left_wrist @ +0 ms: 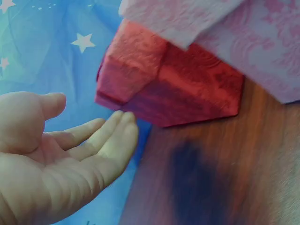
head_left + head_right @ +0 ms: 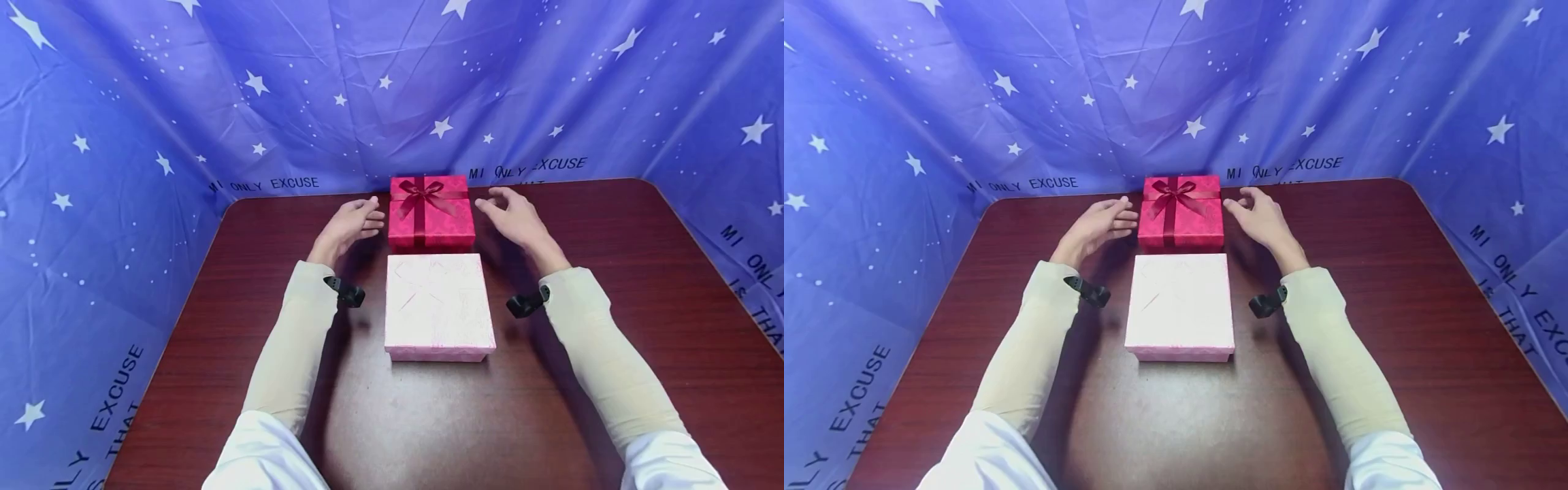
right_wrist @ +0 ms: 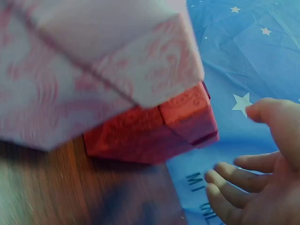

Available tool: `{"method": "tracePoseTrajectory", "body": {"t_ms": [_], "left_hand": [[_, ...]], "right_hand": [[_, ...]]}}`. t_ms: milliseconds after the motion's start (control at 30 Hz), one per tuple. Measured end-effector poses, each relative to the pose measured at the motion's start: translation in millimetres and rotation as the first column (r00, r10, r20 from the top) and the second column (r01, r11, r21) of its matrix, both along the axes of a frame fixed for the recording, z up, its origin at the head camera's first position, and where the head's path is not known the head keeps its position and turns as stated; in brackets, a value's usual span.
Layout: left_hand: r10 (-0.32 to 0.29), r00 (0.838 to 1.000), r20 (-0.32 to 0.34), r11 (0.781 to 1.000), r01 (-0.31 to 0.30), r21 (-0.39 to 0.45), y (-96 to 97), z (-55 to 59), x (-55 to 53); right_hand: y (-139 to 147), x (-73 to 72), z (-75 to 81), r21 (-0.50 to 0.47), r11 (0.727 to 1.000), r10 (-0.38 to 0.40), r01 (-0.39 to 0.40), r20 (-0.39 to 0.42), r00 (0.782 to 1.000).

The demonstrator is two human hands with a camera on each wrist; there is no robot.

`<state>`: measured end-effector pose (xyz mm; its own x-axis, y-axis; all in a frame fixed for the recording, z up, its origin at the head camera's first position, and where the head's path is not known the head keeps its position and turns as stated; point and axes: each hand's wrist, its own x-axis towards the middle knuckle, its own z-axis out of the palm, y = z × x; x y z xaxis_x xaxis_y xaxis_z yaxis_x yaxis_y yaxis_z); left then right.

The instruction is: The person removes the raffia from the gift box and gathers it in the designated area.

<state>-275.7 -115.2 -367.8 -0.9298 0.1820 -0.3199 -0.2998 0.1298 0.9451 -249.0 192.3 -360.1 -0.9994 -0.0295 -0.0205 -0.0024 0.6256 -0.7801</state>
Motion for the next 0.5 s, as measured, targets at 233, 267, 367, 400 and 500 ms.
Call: {"method": "tracePoseTrajectory", "body": {"t_ms": [233,267,367,400,500], "left_hand": [[-0.044,0.998,0.047,0.998,0.042,0.040,10.3,-10.8,2.5],[-0.048,0.998,0.049,0.998,0.046,0.042,11.2,-11.4,2.7],[-0.043,0.998,0.050,0.998,0.040,0.057,13.0,-13.2,1.8],[-0.041,0.998,0.050,0.998,0.038,0.059,13.2,-13.7,1.2],[-0.039,0.998,0.045,0.997,0.036,0.068,13.7,-15.3,-0.3]], "right_hand": [[-7,-2.2,-11.1,-0.300,0.954,0.077,-0.015,0.197,0.977],[-8,-2.3,-12.3,-0.313,0.950,0.082,-0.013,0.208,0.975],[-9,-2.7,-14.6,-0.377,0.926,0.097,0.001,0.242,0.965],[-10,-3.1,-15.1,-0.406,0.914,0.100,0.013,0.255,0.962],[-11,-4.1,-16.0,-0.473,0.880,0.118,0.030,0.281,0.953]]}}
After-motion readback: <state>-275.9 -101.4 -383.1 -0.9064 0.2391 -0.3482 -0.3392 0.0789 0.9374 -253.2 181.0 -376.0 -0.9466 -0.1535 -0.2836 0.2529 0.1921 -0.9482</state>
